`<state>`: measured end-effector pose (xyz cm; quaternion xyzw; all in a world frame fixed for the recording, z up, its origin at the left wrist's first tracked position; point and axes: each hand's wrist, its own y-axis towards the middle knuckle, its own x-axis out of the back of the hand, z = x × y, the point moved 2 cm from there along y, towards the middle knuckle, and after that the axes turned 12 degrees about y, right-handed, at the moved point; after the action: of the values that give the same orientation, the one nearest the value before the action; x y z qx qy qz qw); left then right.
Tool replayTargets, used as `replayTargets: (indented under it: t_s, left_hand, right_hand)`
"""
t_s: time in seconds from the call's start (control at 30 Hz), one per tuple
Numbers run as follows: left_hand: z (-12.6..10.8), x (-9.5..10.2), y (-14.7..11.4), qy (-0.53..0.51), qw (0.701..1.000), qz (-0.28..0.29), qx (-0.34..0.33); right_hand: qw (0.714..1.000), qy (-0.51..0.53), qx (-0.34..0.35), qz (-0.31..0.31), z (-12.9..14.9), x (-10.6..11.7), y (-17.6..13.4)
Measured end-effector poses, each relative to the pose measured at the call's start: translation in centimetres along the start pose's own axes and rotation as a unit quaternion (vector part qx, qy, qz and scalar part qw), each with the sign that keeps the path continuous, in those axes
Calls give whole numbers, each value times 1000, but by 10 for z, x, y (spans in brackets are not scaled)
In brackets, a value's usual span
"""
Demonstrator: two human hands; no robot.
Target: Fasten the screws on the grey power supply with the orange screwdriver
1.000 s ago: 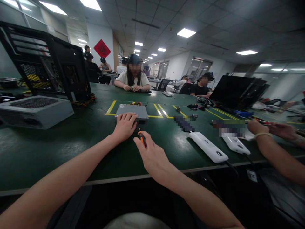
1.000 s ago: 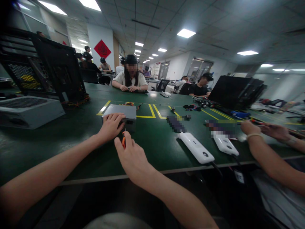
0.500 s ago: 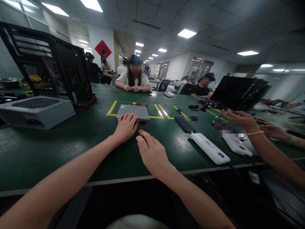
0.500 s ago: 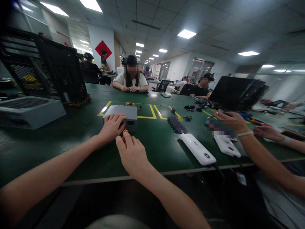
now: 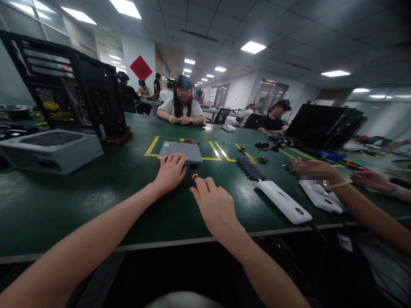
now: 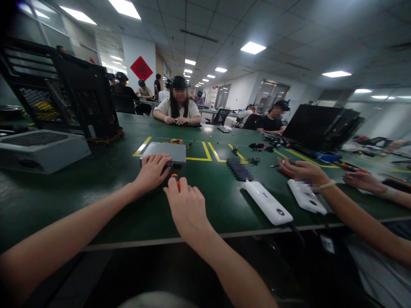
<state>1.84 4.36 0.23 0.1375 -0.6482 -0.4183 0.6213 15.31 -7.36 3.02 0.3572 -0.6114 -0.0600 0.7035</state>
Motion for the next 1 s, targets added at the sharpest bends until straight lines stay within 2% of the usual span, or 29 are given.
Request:
replayTargets:
  t_s: [0.07, 0.23, 0.43, 0.63, 0.87, 1.0]
  left_hand:
    - [0, 0, 0, 1, 1000, 0, 0]
    - [1, 0, 0, -8, 1000, 3, 0]
    - [1, 0, 0, -2, 1000, 6, -1]
    - [1, 0, -1, 0, 1000, 7, -6]
    - [1, 0, -1, -10, 1000, 7, 0]
    - [1, -1, -1, -10, 1000, 8, -1]
  right_hand:
    - [1000, 4, -17, -1, 0, 1, 1]
    - [999, 13, 47, 24, 10, -4, -3]
    - [1000, 9, -21, -12, 4, -5, -1]
    - [1000, 1, 23, 20, 12, -6, -6]
    - [999, 23, -16, 19, 13, -10, -6]
    - [999, 26, -4, 19, 14, -12, -7]
